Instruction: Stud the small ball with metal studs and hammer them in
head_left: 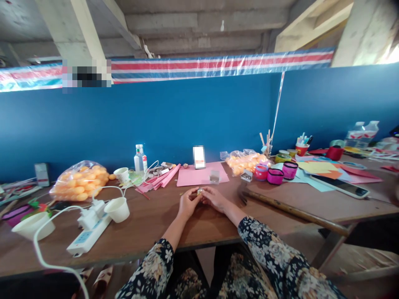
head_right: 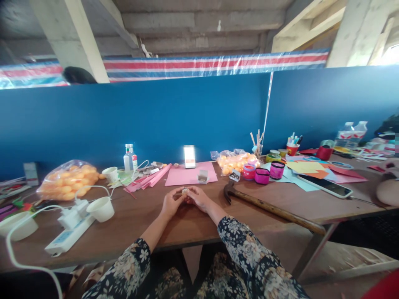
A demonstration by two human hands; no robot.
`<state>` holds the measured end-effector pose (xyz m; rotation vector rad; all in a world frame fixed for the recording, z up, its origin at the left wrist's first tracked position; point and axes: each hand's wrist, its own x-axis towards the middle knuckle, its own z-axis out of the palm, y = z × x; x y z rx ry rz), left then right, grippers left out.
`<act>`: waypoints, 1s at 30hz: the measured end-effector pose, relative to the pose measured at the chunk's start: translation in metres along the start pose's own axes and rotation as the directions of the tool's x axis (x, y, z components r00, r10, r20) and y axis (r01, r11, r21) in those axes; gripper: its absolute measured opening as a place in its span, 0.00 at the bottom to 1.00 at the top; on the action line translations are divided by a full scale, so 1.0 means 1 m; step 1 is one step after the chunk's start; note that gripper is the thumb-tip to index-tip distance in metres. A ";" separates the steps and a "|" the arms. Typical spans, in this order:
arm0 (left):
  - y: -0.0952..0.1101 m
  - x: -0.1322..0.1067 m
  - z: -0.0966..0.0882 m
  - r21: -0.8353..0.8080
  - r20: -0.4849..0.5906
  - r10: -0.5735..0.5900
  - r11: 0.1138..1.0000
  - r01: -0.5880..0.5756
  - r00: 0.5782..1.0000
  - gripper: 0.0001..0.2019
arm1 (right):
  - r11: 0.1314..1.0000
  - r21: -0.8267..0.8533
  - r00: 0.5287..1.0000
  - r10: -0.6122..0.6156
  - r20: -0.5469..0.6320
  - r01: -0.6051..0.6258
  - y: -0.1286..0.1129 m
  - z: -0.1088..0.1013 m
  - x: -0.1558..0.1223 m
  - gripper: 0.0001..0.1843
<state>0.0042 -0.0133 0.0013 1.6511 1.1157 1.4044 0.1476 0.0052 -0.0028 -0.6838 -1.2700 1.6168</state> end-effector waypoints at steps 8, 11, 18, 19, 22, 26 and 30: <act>0.004 0.001 -0.002 0.117 -0.046 0.101 0.989 -0.095 0.994 0.20 | 0.999 0.045 1.000 0.024 0.021 -0.025 0.002 -0.002 0.002 0.15; 0.003 0.000 -0.002 0.115 -0.015 0.059 0.992 -0.057 0.998 0.20 | 1.000 0.005 0.999 0.009 0.033 -0.009 0.000 0.001 0.000 0.16; -0.002 -0.001 0.001 0.127 -0.078 0.022 0.992 -0.012 0.997 0.19 | 0.994 -0.103 0.999 -0.026 -0.030 0.023 -0.005 0.005 -0.002 0.20; -0.003 -0.001 0.001 0.133 -0.084 0.027 0.991 -0.016 0.996 0.19 | 0.994 -0.107 0.999 -0.027 -0.033 0.023 -0.004 0.005 -0.002 0.20; -0.008 -0.001 0.001 0.147 -0.089 0.057 0.988 -0.043 0.994 0.18 | 0.995 -0.098 0.999 -0.036 -0.039 0.032 -0.003 0.005 -0.001 0.19; -0.012 -0.001 0.001 0.174 -0.073 0.087 0.982 -0.074 0.994 0.17 | 0.996 -0.084 0.998 -0.029 -0.061 0.023 -0.001 0.005 0.000 0.17; -0.011 0.000 0.002 0.159 -0.066 0.119 0.981 -0.108 0.991 0.21 | 1.000 -0.019 0.999 -0.009 -0.048 0.008 -0.002 0.004 0.000 0.16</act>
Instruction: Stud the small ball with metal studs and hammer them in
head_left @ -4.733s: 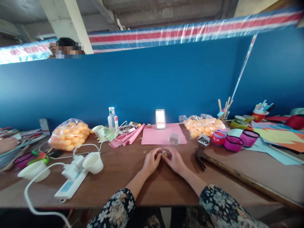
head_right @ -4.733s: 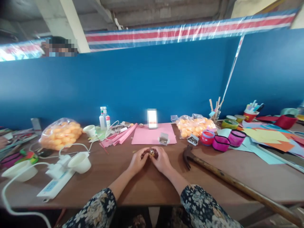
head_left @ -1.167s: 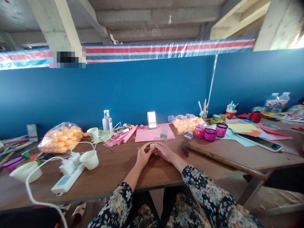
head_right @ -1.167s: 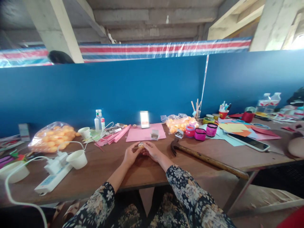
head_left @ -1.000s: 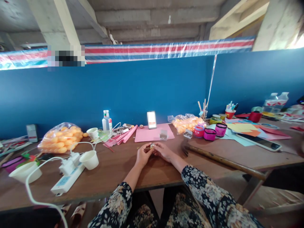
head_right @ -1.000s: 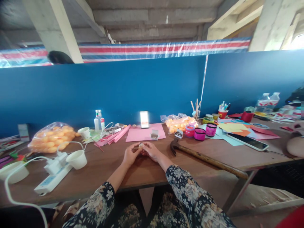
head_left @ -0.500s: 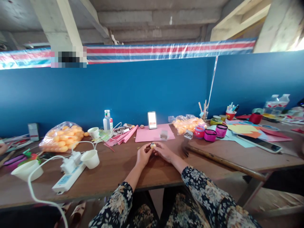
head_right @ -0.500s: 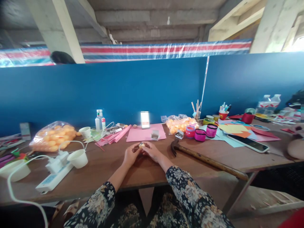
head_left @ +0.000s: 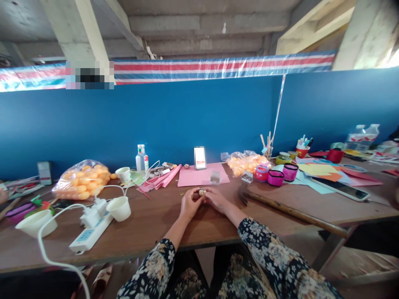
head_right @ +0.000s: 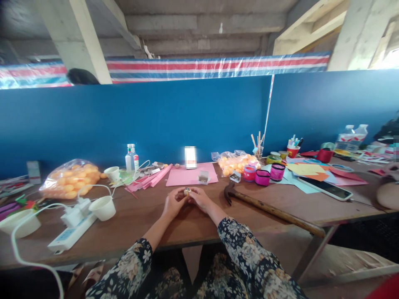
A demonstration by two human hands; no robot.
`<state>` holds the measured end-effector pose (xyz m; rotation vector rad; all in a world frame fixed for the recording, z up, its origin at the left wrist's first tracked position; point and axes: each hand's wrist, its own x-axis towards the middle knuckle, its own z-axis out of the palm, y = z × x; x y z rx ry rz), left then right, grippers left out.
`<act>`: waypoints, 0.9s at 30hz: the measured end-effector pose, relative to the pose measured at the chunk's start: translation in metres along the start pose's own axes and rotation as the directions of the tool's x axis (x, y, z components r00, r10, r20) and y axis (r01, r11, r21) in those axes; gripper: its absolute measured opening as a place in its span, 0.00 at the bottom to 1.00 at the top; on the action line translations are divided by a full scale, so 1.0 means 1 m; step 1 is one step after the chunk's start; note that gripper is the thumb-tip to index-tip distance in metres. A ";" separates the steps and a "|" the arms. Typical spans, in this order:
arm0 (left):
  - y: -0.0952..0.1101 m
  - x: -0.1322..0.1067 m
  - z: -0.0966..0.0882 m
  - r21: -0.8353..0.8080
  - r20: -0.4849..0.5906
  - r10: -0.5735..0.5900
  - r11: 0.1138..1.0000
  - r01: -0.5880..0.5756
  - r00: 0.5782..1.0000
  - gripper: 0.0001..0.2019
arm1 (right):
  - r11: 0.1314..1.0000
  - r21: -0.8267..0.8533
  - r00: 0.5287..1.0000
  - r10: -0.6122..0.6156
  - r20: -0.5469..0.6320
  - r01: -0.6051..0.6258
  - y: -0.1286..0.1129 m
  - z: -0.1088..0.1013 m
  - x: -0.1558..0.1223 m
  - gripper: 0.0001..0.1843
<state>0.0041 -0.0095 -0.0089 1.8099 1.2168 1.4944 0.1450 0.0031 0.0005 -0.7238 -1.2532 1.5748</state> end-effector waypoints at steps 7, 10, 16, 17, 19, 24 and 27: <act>0.003 0.001 -0.002 -0.014 0.045 0.026 1.000 -0.026 0.999 0.19 | 1.000 0.028 0.999 -0.012 0.035 0.011 0.000 -0.002 -0.001 0.17; 0.004 0.001 -0.002 -0.027 0.035 0.013 1.000 -0.012 0.999 0.19 | 0.998 0.060 1.000 0.024 0.020 -0.025 0.000 -0.003 0.001 0.14; 0.004 0.001 -0.001 -0.037 0.046 0.012 0.999 -0.010 0.999 0.19 | 0.996 0.087 1.000 0.023 0.016 -0.025 0.001 -0.004 0.002 0.13; 0.005 0.001 -0.001 -0.037 0.048 0.015 0.999 -0.014 0.999 0.19 | 0.997 0.080 1.000 0.016 0.011 -0.017 0.001 -0.004 0.002 0.13; 0.005 0.001 -0.001 -0.034 0.049 0.027 0.999 -0.025 0.998 0.19 | 0.998 0.063 1.000 0.013 0.001 -0.013 0.001 -0.003 0.001 0.13; 0.005 0.001 -0.001 -0.049 0.041 0.012 0.999 -0.010 0.999 0.20 | 0.998 0.062 1.000 0.026 -0.003 -0.026 0.000 -0.003 0.001 0.13; 0.005 0.002 -0.001 -0.064 0.030 -0.002 0.998 0.004 1.000 0.20 | 0.996 0.076 0.999 0.036 -0.002 -0.036 0.000 -0.003 0.002 0.13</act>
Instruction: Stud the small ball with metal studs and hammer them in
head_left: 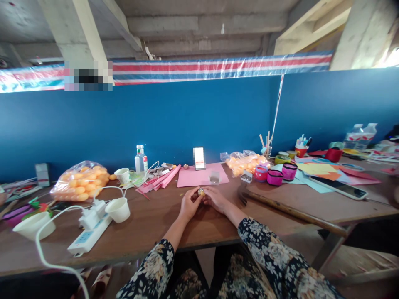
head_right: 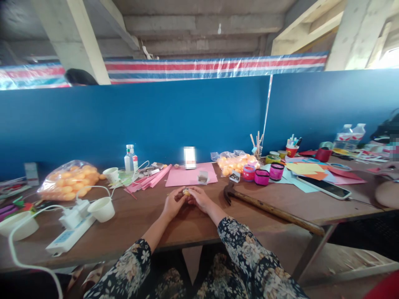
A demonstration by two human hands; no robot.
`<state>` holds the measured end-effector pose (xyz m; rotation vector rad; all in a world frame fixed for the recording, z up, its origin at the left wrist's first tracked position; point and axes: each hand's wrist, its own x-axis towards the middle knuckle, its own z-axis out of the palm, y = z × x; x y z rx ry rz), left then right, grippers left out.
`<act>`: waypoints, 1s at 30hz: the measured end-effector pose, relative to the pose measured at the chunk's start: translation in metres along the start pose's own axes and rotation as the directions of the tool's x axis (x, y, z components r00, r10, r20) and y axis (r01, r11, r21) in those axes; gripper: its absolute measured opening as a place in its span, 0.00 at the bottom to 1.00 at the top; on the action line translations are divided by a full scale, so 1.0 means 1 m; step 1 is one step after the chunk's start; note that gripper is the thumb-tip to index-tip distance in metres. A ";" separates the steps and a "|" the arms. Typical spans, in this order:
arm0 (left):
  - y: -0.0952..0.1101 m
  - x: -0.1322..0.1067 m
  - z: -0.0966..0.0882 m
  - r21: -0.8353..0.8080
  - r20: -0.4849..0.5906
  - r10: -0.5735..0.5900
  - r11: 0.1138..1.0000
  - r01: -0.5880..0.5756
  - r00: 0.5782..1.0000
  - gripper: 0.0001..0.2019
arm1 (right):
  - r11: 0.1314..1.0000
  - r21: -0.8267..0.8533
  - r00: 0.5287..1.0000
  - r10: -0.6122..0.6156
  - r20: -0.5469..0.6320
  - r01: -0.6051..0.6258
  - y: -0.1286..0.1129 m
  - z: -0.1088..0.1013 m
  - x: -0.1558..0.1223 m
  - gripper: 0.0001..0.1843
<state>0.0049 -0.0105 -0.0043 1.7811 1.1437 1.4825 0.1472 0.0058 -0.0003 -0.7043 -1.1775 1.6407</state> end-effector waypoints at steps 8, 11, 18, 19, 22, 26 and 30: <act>0.006 -0.001 -0.001 -0.026 -0.012 -0.048 0.999 0.048 0.999 0.21 | 1.000 -0.002 1.000 -0.014 -0.001 0.014 0.002 0.001 0.001 0.16; 0.007 -0.001 -0.001 -0.026 -0.003 -0.060 0.998 0.060 0.998 0.22 | 1.000 -0.001 1.000 0.009 0.001 -0.009 0.001 0.002 -0.001 0.16; 0.001 0.000 -0.002 -0.030 0.004 -0.047 0.998 0.047 0.999 0.23 | 1.000 -0.008 0.998 -0.009 0.068 0.010 -0.002 0.003 -0.004 0.21; 0.001 0.001 -0.002 -0.034 0.012 -0.050 0.998 0.051 0.999 0.23 | 1.000 -0.015 0.997 -0.019 0.079 0.020 -0.002 0.003 -0.004 0.21; 0.001 0.001 -0.003 -0.031 0.018 -0.056 0.998 0.057 0.998 0.23 | 0.999 -0.043 0.995 -0.023 0.093 0.027 -0.002 0.003 -0.004 0.20; 0.005 0.000 -0.004 -0.048 0.036 -0.066 0.997 0.067 0.997 0.21 | 0.998 -0.056 0.996 -0.030 0.085 0.035 -0.003 0.003 -0.004 0.20; 0.009 0.000 -0.003 -0.081 0.049 -0.089 0.992 0.092 0.995 0.21 | 0.997 -0.063 0.998 -0.033 0.060 0.037 -0.003 0.004 -0.005 0.20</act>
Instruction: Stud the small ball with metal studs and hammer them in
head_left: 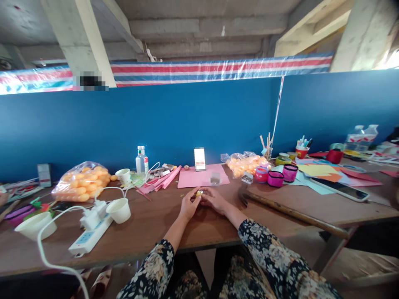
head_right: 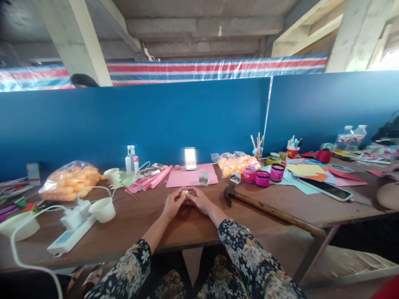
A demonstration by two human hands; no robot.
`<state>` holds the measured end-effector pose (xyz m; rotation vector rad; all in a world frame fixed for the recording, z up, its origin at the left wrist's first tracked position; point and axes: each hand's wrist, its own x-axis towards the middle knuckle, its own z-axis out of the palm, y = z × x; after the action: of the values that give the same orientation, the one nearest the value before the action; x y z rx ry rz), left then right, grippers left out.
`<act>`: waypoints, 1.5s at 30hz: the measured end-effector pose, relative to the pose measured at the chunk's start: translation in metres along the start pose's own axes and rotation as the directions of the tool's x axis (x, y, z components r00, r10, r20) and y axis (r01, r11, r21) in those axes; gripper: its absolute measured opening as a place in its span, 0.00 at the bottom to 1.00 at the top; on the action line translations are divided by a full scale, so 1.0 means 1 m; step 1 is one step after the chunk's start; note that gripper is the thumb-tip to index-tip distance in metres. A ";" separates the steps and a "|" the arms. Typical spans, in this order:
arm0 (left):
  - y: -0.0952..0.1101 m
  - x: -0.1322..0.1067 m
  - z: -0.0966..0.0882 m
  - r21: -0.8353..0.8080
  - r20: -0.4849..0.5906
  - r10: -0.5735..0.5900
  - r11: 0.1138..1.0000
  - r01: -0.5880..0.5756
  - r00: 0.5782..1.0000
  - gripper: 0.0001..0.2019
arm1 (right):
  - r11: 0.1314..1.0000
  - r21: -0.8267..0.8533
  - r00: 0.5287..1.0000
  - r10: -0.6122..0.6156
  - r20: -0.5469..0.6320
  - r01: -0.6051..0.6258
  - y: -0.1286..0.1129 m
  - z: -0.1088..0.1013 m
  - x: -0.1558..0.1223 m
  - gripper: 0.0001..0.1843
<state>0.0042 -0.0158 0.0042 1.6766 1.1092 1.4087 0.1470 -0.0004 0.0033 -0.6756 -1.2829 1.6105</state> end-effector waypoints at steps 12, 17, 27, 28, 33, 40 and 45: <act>0.001 0.001 0.000 -0.016 -0.001 -0.026 1.000 0.026 1.000 0.21 | 1.000 -0.021 1.000 -0.007 -0.012 0.007 0.002 -0.002 0.000 0.21; 0.001 0.001 0.001 0.038 -0.004 -0.003 0.999 0.003 1.000 0.24 | 0.998 -0.042 0.999 -0.047 -0.025 0.046 0.006 -0.003 0.001 0.19; -0.020 0.007 0.002 0.005 -0.090 -0.029 1.000 0.029 0.996 0.24 | 0.834 -0.548 0.975 -0.167 -0.144 0.062 -0.030 -0.022 0.017 0.15; -0.022 0.007 0.003 -0.003 -0.088 -0.036 0.999 0.036 0.995 0.24 | 0.732 -0.681 0.961 -0.197 -0.195 0.012 -0.041 -0.030 0.022 0.15; -0.025 0.007 0.004 -0.001 -0.097 -0.042 0.999 0.042 0.994 0.24 | -0.049 -0.976 0.962 -0.184 -0.202 -0.214 -0.074 -0.057 0.045 0.12; -0.024 0.005 0.003 0.017 -0.075 -0.042 0.999 0.043 0.996 0.24 | -0.217 -0.948 0.971 0.000 -0.238 -0.232 -0.058 -0.054 0.084 0.11; -0.019 0.003 0.004 0.004 -0.087 -0.035 0.999 0.036 0.996 0.23 | -0.280 -0.938 0.974 0.038 -0.223 -0.204 -0.052 -0.058 0.101 0.13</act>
<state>0.0046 -0.0048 -0.0122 1.6043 1.1864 1.4696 0.1716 0.1162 0.0477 -1.9315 -2.4214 0.0319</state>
